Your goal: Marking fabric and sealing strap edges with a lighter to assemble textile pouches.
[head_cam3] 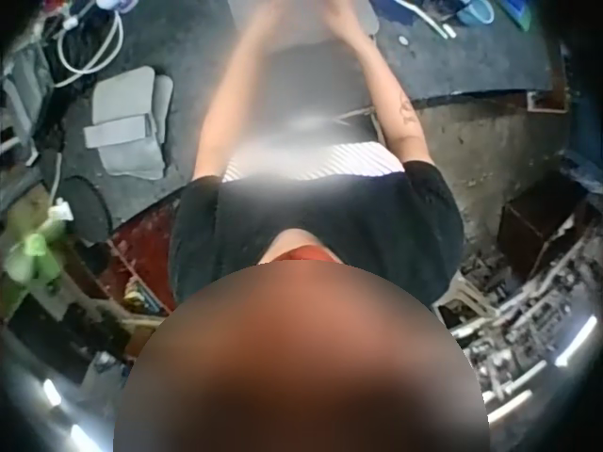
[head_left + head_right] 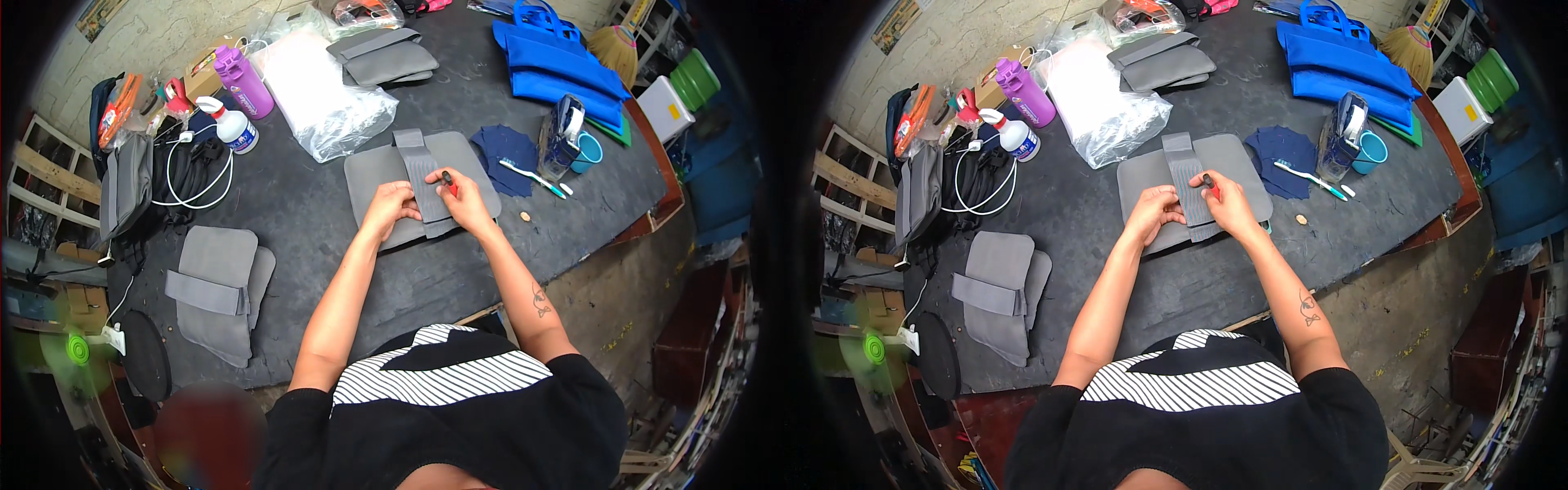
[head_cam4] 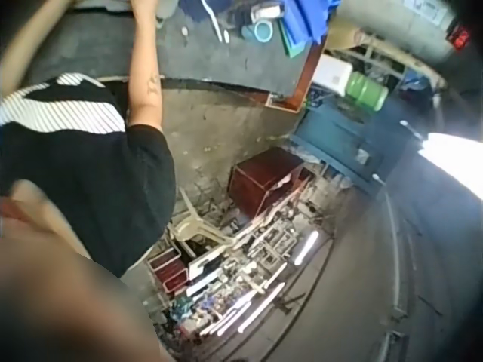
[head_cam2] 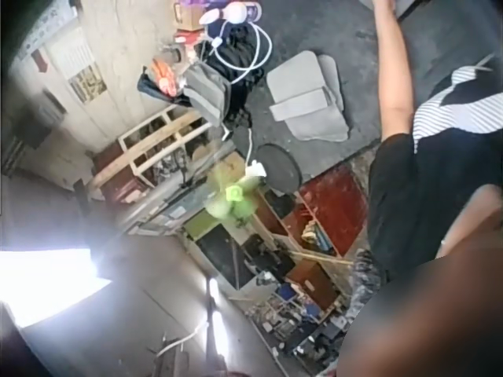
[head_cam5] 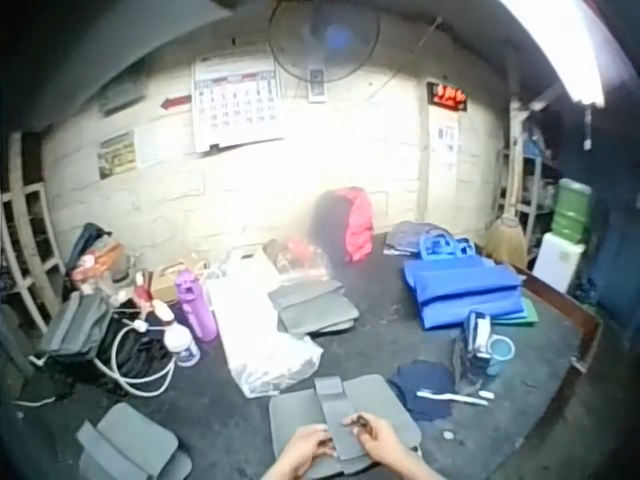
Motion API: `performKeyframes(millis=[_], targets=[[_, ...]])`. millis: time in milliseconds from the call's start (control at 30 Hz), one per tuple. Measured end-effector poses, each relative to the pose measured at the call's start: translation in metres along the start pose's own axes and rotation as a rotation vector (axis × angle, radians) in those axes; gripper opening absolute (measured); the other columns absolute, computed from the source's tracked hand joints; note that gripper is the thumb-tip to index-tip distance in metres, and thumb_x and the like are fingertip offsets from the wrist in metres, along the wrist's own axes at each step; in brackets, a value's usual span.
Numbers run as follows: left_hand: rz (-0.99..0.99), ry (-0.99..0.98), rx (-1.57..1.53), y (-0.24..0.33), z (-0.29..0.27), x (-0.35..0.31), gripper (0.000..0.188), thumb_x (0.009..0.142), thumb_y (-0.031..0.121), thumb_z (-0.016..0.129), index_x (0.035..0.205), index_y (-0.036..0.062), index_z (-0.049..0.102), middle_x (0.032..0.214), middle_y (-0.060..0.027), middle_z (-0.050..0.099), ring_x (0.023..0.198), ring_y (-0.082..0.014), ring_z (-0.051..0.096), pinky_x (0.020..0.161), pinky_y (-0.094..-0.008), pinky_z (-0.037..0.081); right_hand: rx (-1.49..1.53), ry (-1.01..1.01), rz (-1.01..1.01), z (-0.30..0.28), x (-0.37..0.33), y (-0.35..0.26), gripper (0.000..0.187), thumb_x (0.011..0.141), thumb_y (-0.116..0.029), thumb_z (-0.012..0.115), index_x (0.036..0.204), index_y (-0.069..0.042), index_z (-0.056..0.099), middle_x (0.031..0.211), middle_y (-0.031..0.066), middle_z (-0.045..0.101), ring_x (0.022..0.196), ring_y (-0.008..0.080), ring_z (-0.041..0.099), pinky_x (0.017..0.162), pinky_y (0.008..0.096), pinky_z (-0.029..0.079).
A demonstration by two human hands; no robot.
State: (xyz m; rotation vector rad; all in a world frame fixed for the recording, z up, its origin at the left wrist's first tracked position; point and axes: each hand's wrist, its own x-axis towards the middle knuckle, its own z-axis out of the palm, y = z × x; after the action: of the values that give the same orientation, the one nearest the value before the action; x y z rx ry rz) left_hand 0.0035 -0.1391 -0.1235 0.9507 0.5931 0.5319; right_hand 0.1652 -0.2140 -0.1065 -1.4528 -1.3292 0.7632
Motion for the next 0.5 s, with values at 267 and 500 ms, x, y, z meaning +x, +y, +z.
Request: performKeyframes(millis=[267, 500], targets=[[0.073, 0.123, 0.163, -0.014, 0.000, 0.004, 0.012, 0.082, 0.011, 0.068, 0.084, 0.0004, 0.062, 0.073, -0.0032, 0.062, 0.060, -0.0089, 0.058, 0.054, -0.0205, 0.049, -0.161, 0.112, -0.054, -0.004, -0.002, 0.003, 0.014, 0.083, -0.001, 0.055, 0.097, 0.000, 0.058, 0.092, 0.0112, 0.064, 0.086, 0.0193, 0.062, 0.077, 0.0305, 0.046], [0.058, 0.089, 0.188, 0.002, 0.009, 0.008, 0.020, 0.089, 0.021, 0.060, 0.090, 0.0013, 0.062, 0.078, -0.0046, 0.063, 0.064, -0.0107, 0.059, 0.058, -0.0232, 0.049, -0.067, 0.144, 0.135, -0.008, -0.007, 0.013, 0.028, 0.075, -0.013, 0.072, 0.096, 0.000, 0.058, 0.076, 0.0078, 0.063, 0.071, 0.0147, 0.059, 0.065, 0.0304, 0.047]])
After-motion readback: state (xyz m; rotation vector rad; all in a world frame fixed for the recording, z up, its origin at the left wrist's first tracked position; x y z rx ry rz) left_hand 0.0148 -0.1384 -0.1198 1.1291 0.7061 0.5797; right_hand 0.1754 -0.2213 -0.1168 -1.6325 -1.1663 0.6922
